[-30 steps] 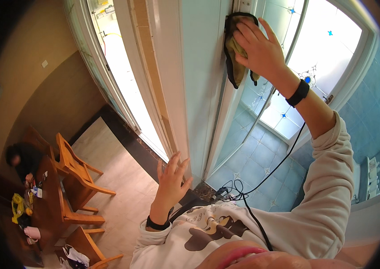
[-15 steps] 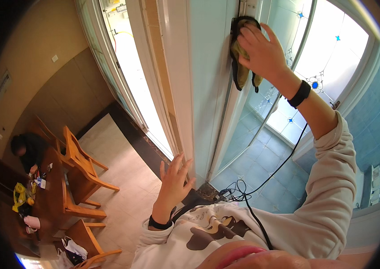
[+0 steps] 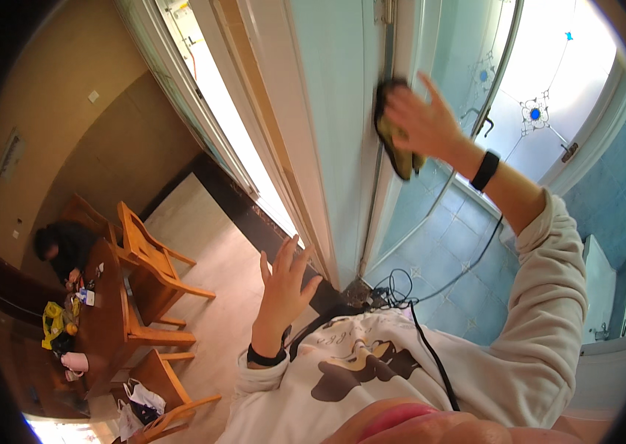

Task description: The person wipes the white door frame and surrounding trim with a green cloth. They move around the door, cleaning the top, sides, and lower sections while holding the frame with one hand and wiping with the other.

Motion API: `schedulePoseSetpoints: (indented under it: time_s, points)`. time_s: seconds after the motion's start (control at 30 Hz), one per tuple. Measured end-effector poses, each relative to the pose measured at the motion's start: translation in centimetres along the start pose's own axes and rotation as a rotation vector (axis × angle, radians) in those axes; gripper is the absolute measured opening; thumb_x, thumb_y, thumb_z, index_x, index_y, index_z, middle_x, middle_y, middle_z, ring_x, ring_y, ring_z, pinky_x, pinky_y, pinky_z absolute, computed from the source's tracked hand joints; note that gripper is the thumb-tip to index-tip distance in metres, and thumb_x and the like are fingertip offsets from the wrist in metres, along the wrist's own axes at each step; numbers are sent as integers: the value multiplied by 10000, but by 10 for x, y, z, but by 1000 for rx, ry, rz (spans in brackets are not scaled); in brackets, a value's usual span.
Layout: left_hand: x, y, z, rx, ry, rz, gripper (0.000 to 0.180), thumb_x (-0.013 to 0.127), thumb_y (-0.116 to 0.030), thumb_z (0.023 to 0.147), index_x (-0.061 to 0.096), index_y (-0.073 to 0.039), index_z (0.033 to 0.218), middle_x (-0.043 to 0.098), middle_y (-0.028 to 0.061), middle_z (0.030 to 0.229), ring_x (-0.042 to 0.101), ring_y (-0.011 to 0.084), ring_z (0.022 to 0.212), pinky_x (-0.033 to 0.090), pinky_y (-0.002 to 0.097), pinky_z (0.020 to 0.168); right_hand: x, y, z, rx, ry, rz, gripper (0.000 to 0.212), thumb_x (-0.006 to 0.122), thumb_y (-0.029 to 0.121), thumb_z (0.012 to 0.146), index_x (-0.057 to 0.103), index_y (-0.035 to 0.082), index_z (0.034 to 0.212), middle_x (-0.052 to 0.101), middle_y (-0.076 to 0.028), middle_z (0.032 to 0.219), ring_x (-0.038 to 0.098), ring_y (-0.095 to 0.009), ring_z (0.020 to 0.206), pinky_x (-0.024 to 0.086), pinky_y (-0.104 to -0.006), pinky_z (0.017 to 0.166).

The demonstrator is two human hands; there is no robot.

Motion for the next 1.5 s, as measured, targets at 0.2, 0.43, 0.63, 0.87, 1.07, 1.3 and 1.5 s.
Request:
schedulePoseSetpoints:
  time_s: [0.2,0.43,0.63,0.87,1.07,1.3,1.5]
  points:
    - [14,-19,14,62,21,-46,656,729,-275,899,473,-213,1500,350,91,1620,329,289,1505,115,644,1216,-50,-61,34,138,-141,-10,358,719,344,761,659,116,1030,611,-72,1190,524,-243,1248,321,-574,1162]
    - [22,-18,16,50,42,-58,628,742,-249,885,507,-181,1463,392,102,1572,363,286,1478,89,623,1227,-20,-10,2,82,-132,131,449,716,317,782,643,67,1148,584,-148,1300,518,-318,1268,381,-557,1122]
    - [22,-11,14,1,63,-65,621,737,-246,886,510,-184,1460,402,105,1565,348,278,1486,60,605,1237,33,49,-48,17,-112,-39,369,683,394,828,653,171,1121,613,-1,1214,501,-202,1258,305,-430,1224]
    - [36,3,10,-19,119,-91,628,729,-253,896,494,-201,1476,361,90,1611,324,282,1506,115,629,1222,91,134,-97,-121,73,-11,401,647,290,837,649,157,1215,613,-1,1246,512,-196,1262,307,-444,1231]
    - [53,21,17,-2,-36,-191,754,736,-210,865,397,-133,1534,366,176,1575,381,354,1444,252,596,1186,78,110,-91,-102,99,30,381,671,324,843,661,206,1206,607,39,1273,490,-153,1295,270,-574,1211]
    - [56,6,71,77,-415,-400,922,744,-109,821,254,-88,1602,239,256,1614,342,474,1430,337,528,1156,49,56,-60,-20,100,-82,451,723,429,825,617,225,1213,562,34,1320,457,-165,1323,270,-540,1199]
    - [68,1,78,82,-448,-387,921,708,-60,828,231,-103,1615,200,252,1636,336,465,1440,326,537,1168,109,145,-100,-265,233,-5,410,612,310,874,633,163,1257,579,-41,1303,479,-235,1281,244,-452,1242]
Point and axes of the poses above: each hand's wrist, its own z-axis towards the middle knuckle, its own x-axis out of the palm, y = z × x, the point moved 10 cm from there along z, towards the middle knuckle
